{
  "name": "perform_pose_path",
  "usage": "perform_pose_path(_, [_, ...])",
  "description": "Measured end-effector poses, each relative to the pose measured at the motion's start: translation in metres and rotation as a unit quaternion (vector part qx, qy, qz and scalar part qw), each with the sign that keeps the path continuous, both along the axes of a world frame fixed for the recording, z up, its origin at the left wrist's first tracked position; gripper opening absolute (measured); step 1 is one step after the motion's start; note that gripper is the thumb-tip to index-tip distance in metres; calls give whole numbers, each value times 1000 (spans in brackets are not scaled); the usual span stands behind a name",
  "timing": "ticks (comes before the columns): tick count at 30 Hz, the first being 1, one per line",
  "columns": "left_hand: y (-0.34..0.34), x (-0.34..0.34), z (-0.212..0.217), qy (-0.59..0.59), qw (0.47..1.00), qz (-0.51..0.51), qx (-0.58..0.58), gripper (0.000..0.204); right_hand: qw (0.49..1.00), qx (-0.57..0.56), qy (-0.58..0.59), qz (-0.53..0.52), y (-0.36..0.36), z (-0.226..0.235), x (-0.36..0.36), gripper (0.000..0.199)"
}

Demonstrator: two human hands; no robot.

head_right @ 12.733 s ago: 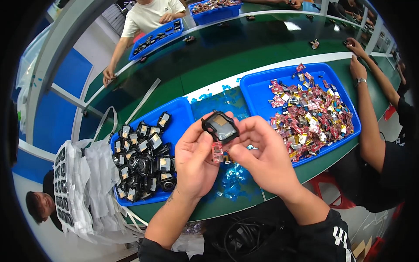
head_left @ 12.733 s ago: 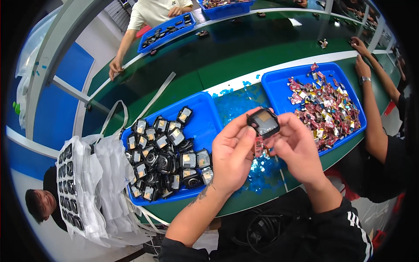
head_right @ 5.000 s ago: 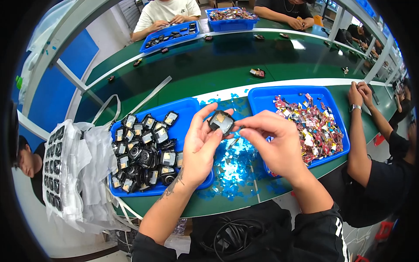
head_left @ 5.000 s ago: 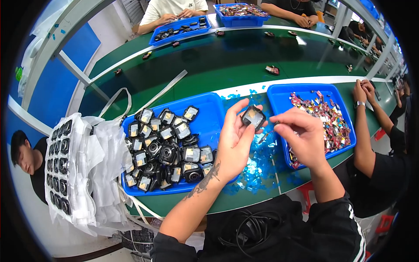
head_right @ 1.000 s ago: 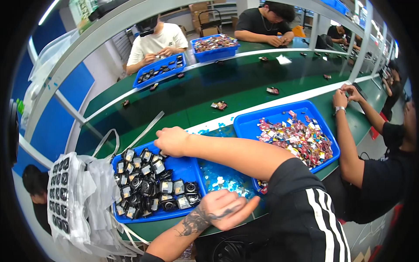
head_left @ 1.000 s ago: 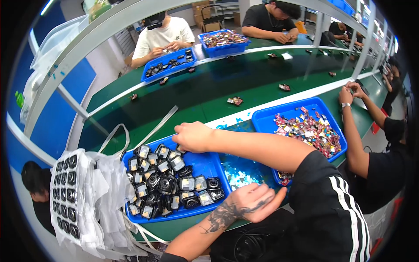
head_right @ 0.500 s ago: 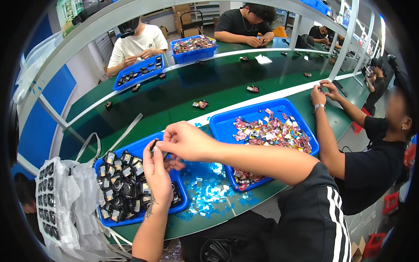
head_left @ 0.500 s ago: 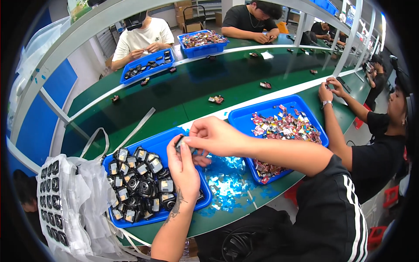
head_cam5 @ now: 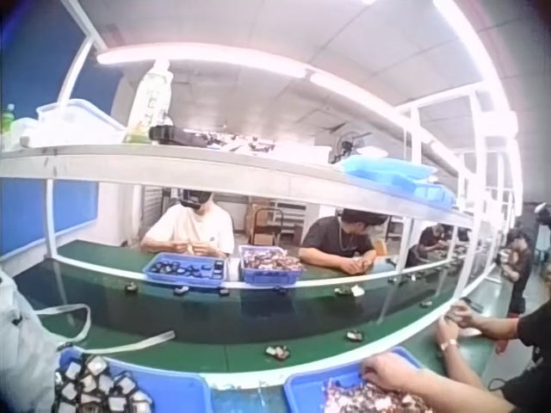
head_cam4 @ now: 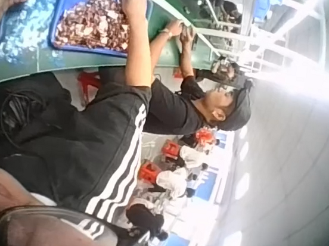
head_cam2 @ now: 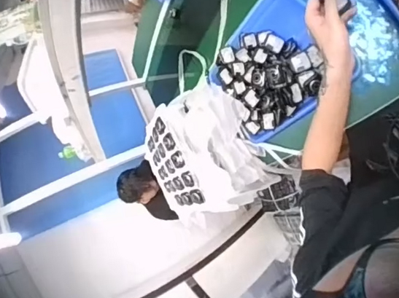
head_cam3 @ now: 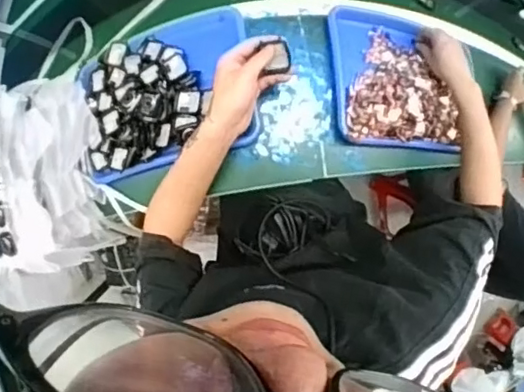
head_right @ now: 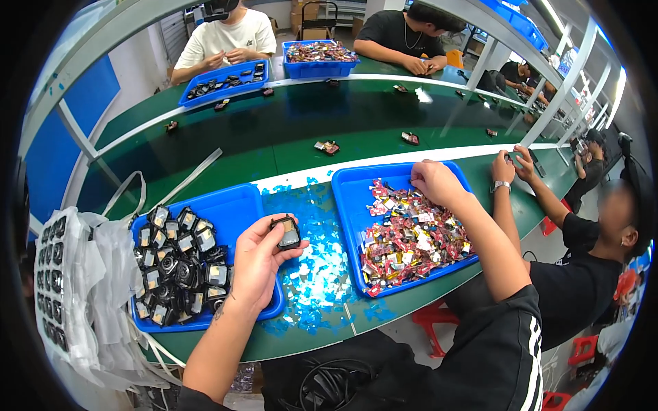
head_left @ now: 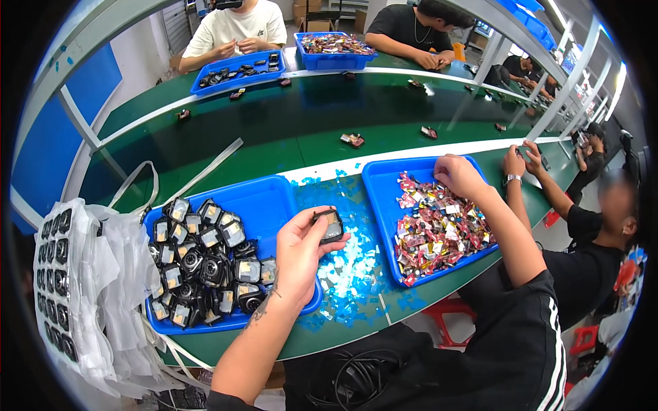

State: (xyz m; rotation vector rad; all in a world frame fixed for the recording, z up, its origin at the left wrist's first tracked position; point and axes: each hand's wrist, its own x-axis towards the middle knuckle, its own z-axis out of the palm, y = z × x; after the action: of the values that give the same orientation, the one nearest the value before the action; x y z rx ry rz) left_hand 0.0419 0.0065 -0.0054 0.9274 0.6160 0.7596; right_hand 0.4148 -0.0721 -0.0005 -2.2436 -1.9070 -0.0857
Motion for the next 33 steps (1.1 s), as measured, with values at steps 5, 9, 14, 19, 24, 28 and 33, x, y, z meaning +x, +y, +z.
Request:
perform_pose_path(5, [-6, -3, 3, 4, 1000, 12, -17, 45, 995, -30, 56, 76, 12, 7, -2, 8])
perform_pose_path(9, [-7, 9, 0, -36, 999, -14, 10, 52, 997, -45, 54, 39, -3, 21, 2, 13])
perform_pose_path(14, [-1, 4, -8, 103, 970, 8, 221, 20, 965, 156, 211, 1, -6, 49, -60, 15])
perform_pose_path(19, [-13, 4, -3, 110, 936, 36, 331, 32, 841, 138, 514, 99, -18, 51, -170, 15])
perform_pose_path(24, [-9, -1, 9, 83, 924, -24, 372, 29, 759, 99, 632, 120, -17, 45, -202, 16])
perform_pose_path(28, [-7, -1, 9, 68, 937, -53, 339, 18, 721, 68, 679, 121, -11, 36, -203, 14])
perform_pose_path(33, [-5, -4, 8, 73, 929, -33, 360, 16, 720, 44, 685, 100, -15, 37, -195, 8])
